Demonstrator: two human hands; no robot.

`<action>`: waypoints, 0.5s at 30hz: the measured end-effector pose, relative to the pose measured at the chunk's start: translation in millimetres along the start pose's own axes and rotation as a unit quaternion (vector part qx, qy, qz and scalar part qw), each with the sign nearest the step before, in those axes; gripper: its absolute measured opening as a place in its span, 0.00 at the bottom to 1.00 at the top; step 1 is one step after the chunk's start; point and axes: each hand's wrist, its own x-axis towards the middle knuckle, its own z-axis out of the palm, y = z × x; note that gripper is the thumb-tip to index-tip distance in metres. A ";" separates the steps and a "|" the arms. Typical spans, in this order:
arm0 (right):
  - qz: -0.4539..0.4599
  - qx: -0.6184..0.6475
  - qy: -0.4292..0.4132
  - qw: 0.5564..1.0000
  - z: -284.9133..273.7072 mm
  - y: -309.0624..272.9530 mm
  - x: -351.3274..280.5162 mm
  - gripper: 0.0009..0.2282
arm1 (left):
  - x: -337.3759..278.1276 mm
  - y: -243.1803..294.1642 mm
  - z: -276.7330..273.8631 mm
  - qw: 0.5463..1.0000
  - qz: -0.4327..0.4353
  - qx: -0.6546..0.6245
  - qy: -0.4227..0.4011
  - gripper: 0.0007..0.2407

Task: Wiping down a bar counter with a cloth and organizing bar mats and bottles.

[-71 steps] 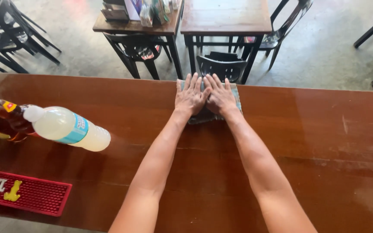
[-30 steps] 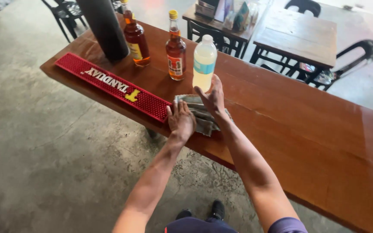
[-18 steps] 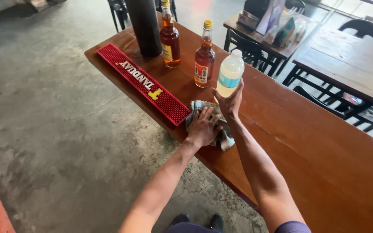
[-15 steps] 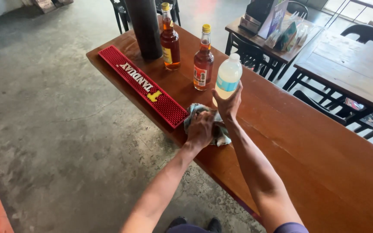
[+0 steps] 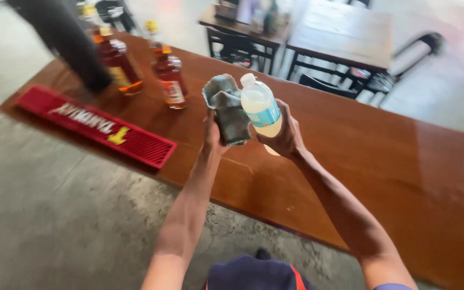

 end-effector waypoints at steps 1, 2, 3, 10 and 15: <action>0.017 -0.012 0.017 1.000 -19.7 8.0 -10.0 0.39 | 8.4 -18.5 8.1 1.000 -0.025 -0.003 -0.012 0.23; 0.007 -0.042 0.016 0.999 -39.4 13.9 -22.2 0.42 | 13.9 -37.0 17.1 0.998 -0.036 -0.039 -0.037 0.24; -0.002 -0.072 0.013 0.997 -59.0 18.5 -35.5 0.45 | 18.0 -55.5 26.6 0.994 -0.049 -0.077 -0.061 0.24; 0.097 -0.124 0.151 0.976 -141.7 48.1 -143.5 0.45 | 22.5 -151.6 91.8 0.970 -0.209 -0.009 -0.124 0.25; 0.127 -0.126 0.219 0.959 -187.3 62.7 -201.0 0.44 | 16.0 -171.4 114.0 0.948 -0.275 0.127 -0.100 0.27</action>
